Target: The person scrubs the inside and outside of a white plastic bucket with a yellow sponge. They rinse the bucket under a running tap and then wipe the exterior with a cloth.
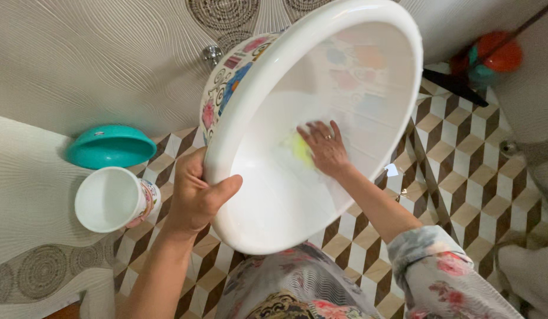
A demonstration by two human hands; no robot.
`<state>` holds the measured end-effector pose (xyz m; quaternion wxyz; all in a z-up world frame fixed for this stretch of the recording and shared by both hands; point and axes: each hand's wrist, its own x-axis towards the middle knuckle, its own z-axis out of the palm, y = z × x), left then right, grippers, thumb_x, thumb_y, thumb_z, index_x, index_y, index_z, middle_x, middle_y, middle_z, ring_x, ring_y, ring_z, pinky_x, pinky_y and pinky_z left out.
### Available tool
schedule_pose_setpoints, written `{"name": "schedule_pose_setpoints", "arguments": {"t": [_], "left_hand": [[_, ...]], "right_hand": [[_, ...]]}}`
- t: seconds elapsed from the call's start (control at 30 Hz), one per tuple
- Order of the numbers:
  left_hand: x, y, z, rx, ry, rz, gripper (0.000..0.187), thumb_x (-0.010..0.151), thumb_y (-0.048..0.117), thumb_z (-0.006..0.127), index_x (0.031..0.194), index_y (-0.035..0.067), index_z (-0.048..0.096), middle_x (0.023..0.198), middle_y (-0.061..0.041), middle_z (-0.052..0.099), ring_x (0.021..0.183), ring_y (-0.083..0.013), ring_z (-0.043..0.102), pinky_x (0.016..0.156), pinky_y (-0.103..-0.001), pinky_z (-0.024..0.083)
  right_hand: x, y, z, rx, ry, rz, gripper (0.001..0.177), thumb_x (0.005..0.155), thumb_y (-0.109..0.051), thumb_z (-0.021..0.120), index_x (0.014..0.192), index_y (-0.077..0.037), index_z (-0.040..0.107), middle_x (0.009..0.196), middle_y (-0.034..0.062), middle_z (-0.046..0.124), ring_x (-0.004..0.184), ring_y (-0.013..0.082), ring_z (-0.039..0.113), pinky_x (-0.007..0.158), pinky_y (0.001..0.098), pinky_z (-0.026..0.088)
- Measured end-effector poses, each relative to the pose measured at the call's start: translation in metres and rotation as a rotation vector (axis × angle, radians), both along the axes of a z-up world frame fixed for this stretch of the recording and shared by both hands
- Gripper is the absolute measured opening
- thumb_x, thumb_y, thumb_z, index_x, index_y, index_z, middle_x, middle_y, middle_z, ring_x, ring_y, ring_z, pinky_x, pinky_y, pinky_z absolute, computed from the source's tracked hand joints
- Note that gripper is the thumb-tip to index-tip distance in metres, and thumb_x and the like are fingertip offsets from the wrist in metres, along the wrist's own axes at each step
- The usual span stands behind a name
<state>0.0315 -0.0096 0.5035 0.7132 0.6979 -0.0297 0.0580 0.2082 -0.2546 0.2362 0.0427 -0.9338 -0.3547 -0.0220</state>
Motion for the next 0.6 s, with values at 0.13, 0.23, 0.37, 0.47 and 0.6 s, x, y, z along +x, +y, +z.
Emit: {"name": "schedule_pose_setpoints", "arguments": {"t": [0.13,0.23,0.37,0.47,0.6], "left_hand": [[0.002,-0.004,0.004,0.045,-0.048,-0.043,0.017,0.085,0.008,0.069,0.100,-0.001,0.068,0.090,-0.002,0.071,0.079,-0.0064,0.062,0.071,-0.026,0.053],[0.013,-0.013,-0.007,0.110,-0.095,-0.025,0.010,0.087,0.006,0.071,0.092,-0.001,0.067,0.085,-0.005,0.072,0.077,-0.0082,0.063,0.070,-0.028,0.053],[0.012,-0.004,-0.008,0.009,-0.001,0.056,0.019,0.082,0.008,0.068,0.099,-0.002,0.069,0.090,-0.006,0.073,0.077,-0.0092,0.065,0.069,-0.028,0.055],[0.005,0.005,-0.003,-0.056,0.015,0.097,0.021,0.082,0.008,0.068,0.100,-0.002,0.070,0.091,-0.006,0.074,0.078,-0.0104,0.067,0.071,-0.028,0.057],[-0.005,0.002,-0.001,-0.058,-0.026,0.082,0.021,0.082,0.009,0.069,0.100,-0.001,0.069,0.091,-0.005,0.073,0.079,-0.0098,0.068,0.072,-0.028,0.057]], "right_hand": [[-0.006,0.034,-0.007,0.323,0.047,-0.141,0.072,0.085,-0.022,0.060,0.152,-0.007,0.039,0.130,0.0160,0.059,0.125,0.0358,0.049,0.112,0.0541,0.032],[-0.094,0.098,-0.003,0.687,0.470,0.017,0.066,0.092,-0.024,0.058,0.152,-0.005,0.038,0.141,0.0254,0.053,0.140,0.0398,0.039,0.119,0.0543,0.022],[-0.128,0.074,0.037,0.549,0.679,0.287,0.053,0.085,-0.013,0.052,0.136,-0.024,0.061,0.142,0.0030,0.060,0.152,0.0267,0.034,0.127,0.0642,0.002],[-0.081,0.021,0.049,0.129,0.554,0.323,0.054,0.071,-0.008,0.057,0.117,-0.031,0.073,0.148,0.0027,0.048,0.151,0.0250,0.022,0.120,0.0686,-0.007],[0.000,-0.021,0.036,0.155,0.006,-0.056,0.023,0.089,-0.039,0.074,0.083,-0.017,0.073,0.142,0.0069,0.056,0.147,0.0321,0.035,0.119,0.0690,0.010]]}}
